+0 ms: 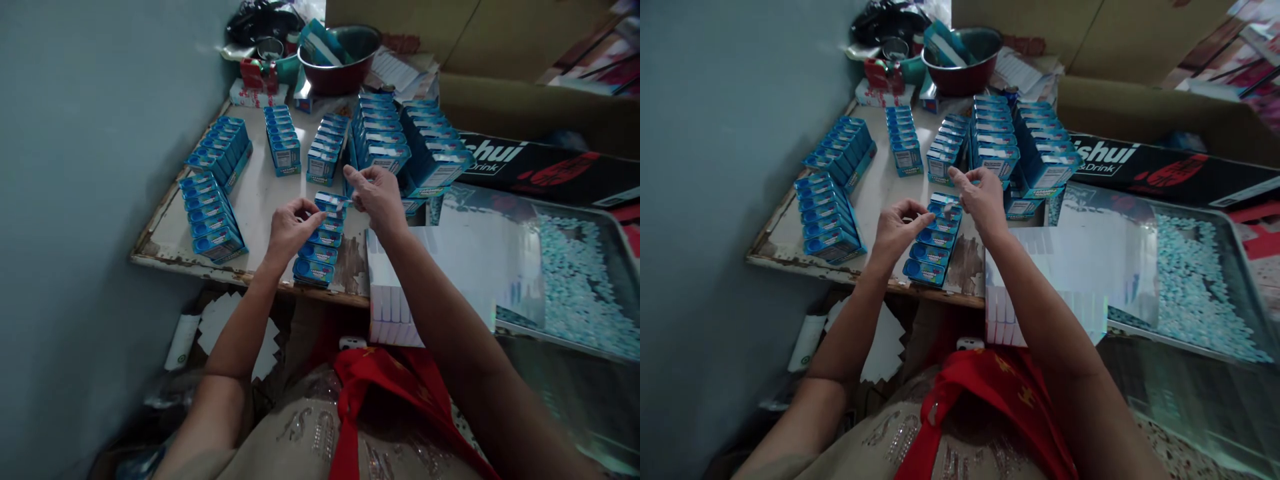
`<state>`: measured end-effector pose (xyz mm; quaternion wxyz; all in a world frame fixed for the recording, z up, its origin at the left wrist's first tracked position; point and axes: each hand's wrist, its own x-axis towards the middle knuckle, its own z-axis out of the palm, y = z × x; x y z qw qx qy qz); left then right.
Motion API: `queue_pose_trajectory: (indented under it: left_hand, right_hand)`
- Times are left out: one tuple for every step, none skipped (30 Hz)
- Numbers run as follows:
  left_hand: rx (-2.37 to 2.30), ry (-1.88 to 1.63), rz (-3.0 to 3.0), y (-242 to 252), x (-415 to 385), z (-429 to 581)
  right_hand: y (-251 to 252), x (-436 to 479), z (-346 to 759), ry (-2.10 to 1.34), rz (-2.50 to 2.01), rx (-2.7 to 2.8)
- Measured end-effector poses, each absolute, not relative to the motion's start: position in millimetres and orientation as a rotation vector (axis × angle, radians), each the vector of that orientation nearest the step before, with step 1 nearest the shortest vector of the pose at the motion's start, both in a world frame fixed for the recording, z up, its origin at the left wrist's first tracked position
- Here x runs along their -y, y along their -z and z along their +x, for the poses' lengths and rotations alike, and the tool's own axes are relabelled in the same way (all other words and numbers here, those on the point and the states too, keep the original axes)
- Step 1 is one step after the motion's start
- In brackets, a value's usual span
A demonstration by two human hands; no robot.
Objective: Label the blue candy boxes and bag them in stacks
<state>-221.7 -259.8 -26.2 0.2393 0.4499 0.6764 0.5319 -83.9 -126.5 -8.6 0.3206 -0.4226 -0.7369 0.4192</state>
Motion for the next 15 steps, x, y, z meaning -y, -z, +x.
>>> queue_pose_trajectory:
  left_hand:
    - [-1.835,-1.452,1.229,25.4,260.9,-225.0]
    - [-1.821,-1.459,1.217,25.1,261.4,-227.3]
    - [-1.809,-1.476,1.194,25.7,261.0,-228.2]
    - [-1.798,-1.503,1.164,27.2,259.6,-227.8]
    - [-1.784,-1.53,1.131,29.6,257.4,-226.1]
    - [-1.762,-1.551,1.099,32.8,254.6,-223.5]
    - [-1.731,-1.565,1.071,36.5,251.5,-220.4]
    - [-1.692,-1.577,1.046,40.1,248.1,-217.1]
    - [-1.648,-1.589,1.024,43.5,244.9,-214.0]
    - [-1.602,-1.603,1.004,46.4,241.9,-211.3]
    - [-1.558,-1.619,0.984,48.4,239.4,-209.2]
    - [-1.519,-1.633,0.965,49.5,237.4,-207.8]
    - [-1.485,-1.641,0.948,49.7,235.8,-207.0]
    - [-1.459,-1.642,0.934,49.2,234.8,-206.7]
    - [-1.44,-1.637,0.925,48.1,234.4,-206.8]
  right_hand:
    - [6.9,128.1,-81.5,-1.233,-1.117,1.856]
    - [4.7,130.3,-79.3,-1.351,-1.136,1.756]
    - [2.3,132.8,-77.5,-1.439,-1.156,1.66]
    - [-0.1,135.3,-76.1,-1.494,-1.162,1.605]
    - [-2.3,137.7,-75.1,-1.524,-1.165,1.563]
    - [-4.2,139.7,-74.6,-1.542,-1.168,1.527]
    - [-5.7,141.2,-74.4,-1.552,-1.169,1.496]
    - [-6.9,142.2,-74.5,-1.559,-1.165,1.472]
    - [-7.7,142.8,-74.8,-1.567,-1.157,1.45]
    - [-8.3,143.2,-75.1,-1.577,-1.147,1.429]
    - [-8.8,143.5,-75.4,-1.591,-1.135,1.41]
    - [-9.2,143.9,-75.6,-1.608,-1.121,1.392]
    - [-9.6,144.5,-75.8,-1.627,-1.106,1.377]
    - [-9.9,145.2,-75.9,-1.647,-1.091,1.362]
    - [-10.3,146.1,-75.9,-1.667,-1.079,1.349]
